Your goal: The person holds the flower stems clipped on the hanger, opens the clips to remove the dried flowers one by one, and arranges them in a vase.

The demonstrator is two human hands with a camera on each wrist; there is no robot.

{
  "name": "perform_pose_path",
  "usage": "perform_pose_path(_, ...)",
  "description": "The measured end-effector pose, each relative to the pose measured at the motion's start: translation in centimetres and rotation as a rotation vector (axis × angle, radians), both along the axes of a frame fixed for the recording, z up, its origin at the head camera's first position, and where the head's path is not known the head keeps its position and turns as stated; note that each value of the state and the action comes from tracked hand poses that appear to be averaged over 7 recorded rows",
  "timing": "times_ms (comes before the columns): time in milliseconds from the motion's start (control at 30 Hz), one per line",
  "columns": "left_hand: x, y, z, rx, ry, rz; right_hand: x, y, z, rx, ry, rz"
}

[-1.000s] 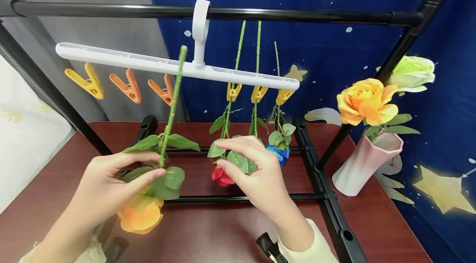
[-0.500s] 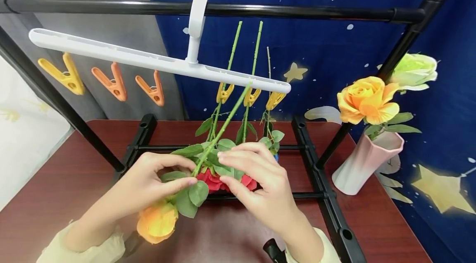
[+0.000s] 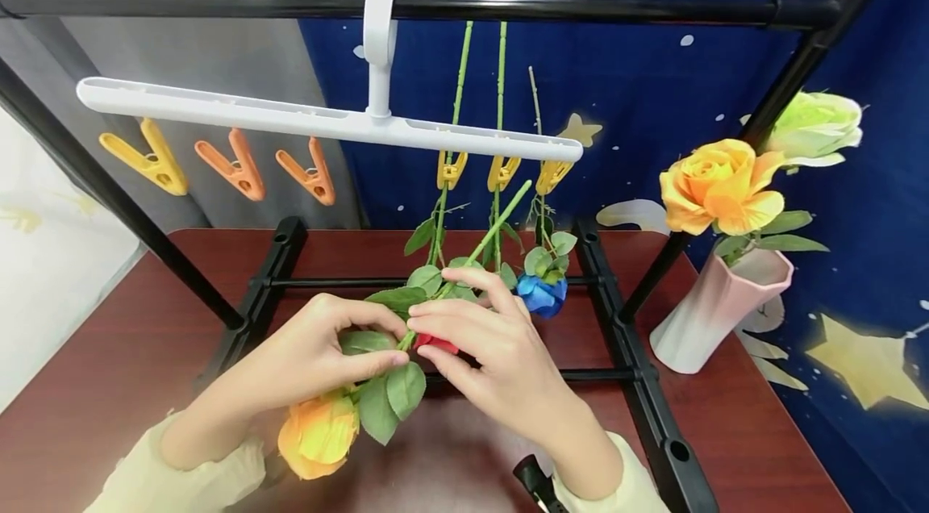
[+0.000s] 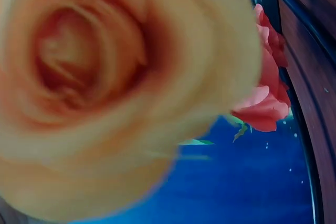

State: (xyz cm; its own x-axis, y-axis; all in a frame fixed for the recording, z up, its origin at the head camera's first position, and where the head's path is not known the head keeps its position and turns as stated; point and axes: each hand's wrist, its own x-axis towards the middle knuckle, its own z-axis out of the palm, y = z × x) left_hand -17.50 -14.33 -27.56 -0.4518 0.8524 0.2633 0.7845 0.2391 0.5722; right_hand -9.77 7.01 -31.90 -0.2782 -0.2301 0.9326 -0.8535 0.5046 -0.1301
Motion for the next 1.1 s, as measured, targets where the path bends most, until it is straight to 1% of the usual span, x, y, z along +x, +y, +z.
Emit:
perform_pose_path(67,0.0,0.1,-0.1,0.005,-0.015,-0.008,0.0,0.1,0.0,0.022,-0.010,-0.028)
perform_pose_path(133,0.0,0.2,-0.2,0.002,-0.031,-0.010,0.0,0.3,-0.1,0.043,-0.042,-0.055)
perform_pose_path(333,0.0,0.4,-0.5,0.002,-0.020,-0.019,0.0,0.6,-0.7,0.117,-0.133,-0.124)
perform_pose_path(467,0.0,0.5,-0.6,0.000,-0.009,-0.031,-0.1,0.6,-0.8,0.137,-0.152,-0.153)
perform_pose_path(633,0.0,0.7,-0.6,-0.005,0.002,-0.039,-0.3,0.7,-0.8,0.154,-0.145,-0.173)
perform_pose_path(767,0.1,0.8,-0.4,-0.012,-0.005,-0.036,-0.4,0.8,-0.7,0.155,-0.146,-0.171)
perform_pose_path(933,0.2,0.9,-0.4,-0.013,-0.025,-0.028,-0.5,0.9,-0.8,0.125,-0.170,-0.137)
perform_pose_path(1100,0.1,0.8,-0.3,0.027,-0.067,-0.012,-0.4,1.2,-0.7,0.099,-0.192,-0.120)
